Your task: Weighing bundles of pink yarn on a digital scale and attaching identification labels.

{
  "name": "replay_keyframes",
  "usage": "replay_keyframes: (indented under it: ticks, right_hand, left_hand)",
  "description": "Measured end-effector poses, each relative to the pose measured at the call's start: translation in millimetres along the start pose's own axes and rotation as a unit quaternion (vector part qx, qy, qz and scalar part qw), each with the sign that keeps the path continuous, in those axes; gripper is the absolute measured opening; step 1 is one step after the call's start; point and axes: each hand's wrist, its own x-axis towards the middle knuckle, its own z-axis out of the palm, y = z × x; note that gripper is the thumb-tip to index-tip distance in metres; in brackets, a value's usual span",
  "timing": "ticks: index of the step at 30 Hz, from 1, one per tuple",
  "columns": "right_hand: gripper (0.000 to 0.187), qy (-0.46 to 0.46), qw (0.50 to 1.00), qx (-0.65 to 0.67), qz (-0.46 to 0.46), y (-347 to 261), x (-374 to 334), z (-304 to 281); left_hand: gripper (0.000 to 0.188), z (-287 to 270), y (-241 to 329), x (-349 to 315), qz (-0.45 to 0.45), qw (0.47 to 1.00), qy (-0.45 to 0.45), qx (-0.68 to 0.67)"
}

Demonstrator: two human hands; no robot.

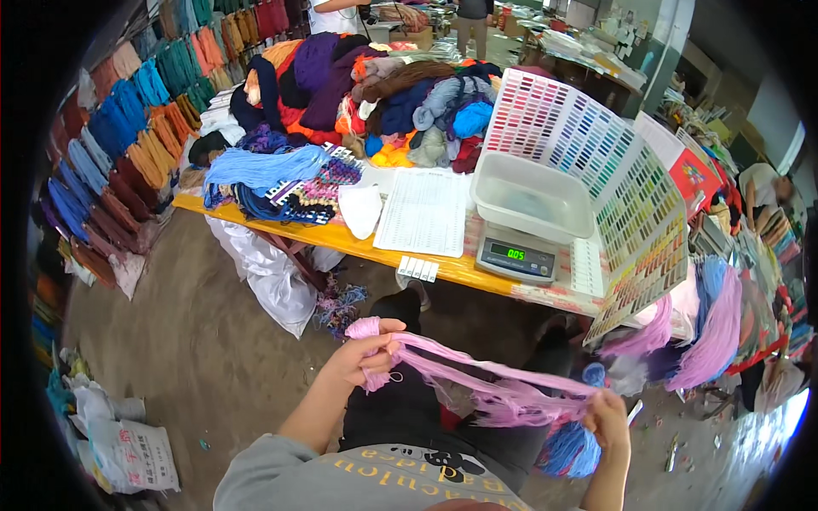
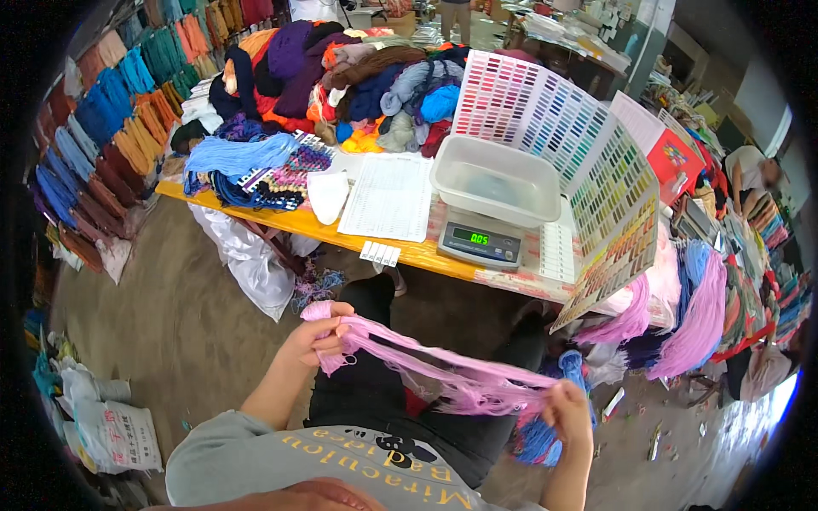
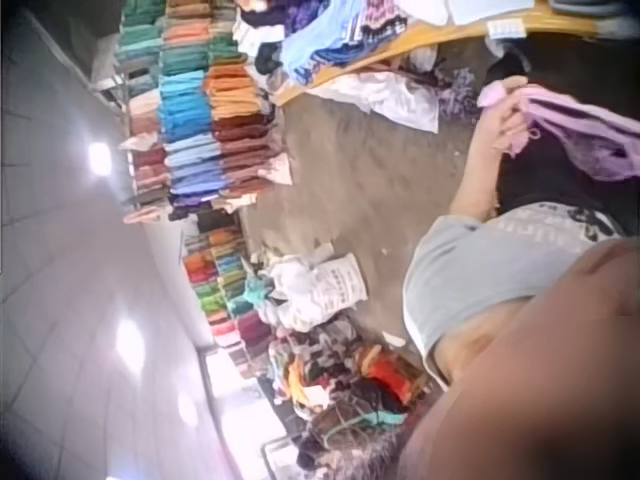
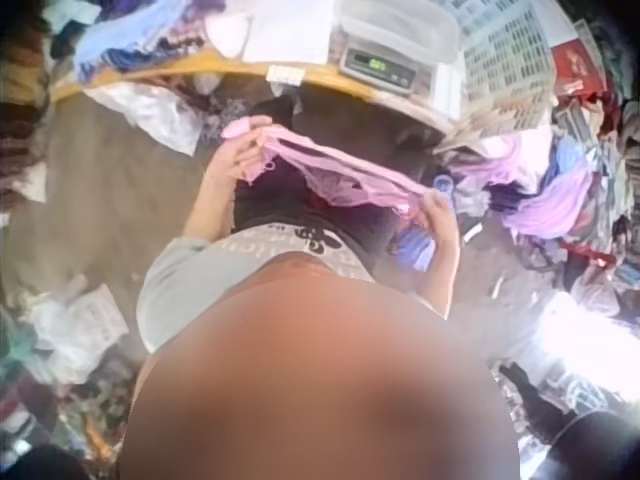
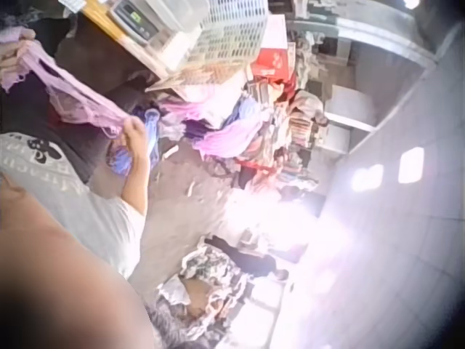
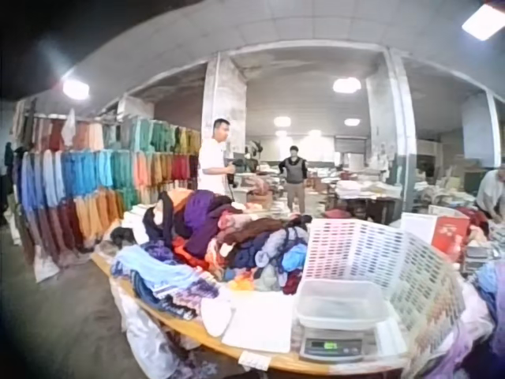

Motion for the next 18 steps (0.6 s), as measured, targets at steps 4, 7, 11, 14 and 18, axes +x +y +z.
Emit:
replay_keyframes:
  ticks: [4,7,11,14,18]
  right_hand:
    - [0.010,0.165,0.931,0.271,-0.179,38.8,-18.2,-74.9]
    - [0.021,0.327,0.910,0.082,-0.242,41.4,-37.0,-100.0]
    - [0.016,0.495,0.726,-0.369,-0.302,40.7,-36.3,-119.4]
    - [0.014,0.472,0.703,-0.448,-0.285,54.4,-38.2,-139.5]
    - [0.021,0.451,0.761,-0.418,-0.207,103.8,-35.7,-153.4]
  left_hand:
    - [0.024,-15.0,-6.6,12.3,-0.026,0.997,0.077,0.016]
    - [0.023,-21.5,-12.6,28.9,-0.057,0.985,0.154,0.047]
    - [0.018,-28.4,-14.0,34.4,-0.028,0.974,0.201,0.101]
    - [0.023,-32.0,-14.7,37.6,-0.001,0.968,0.147,0.201]
    - [0.036,-27.1,-27.1,45.1,0.055,0.898,0.167,0.403]
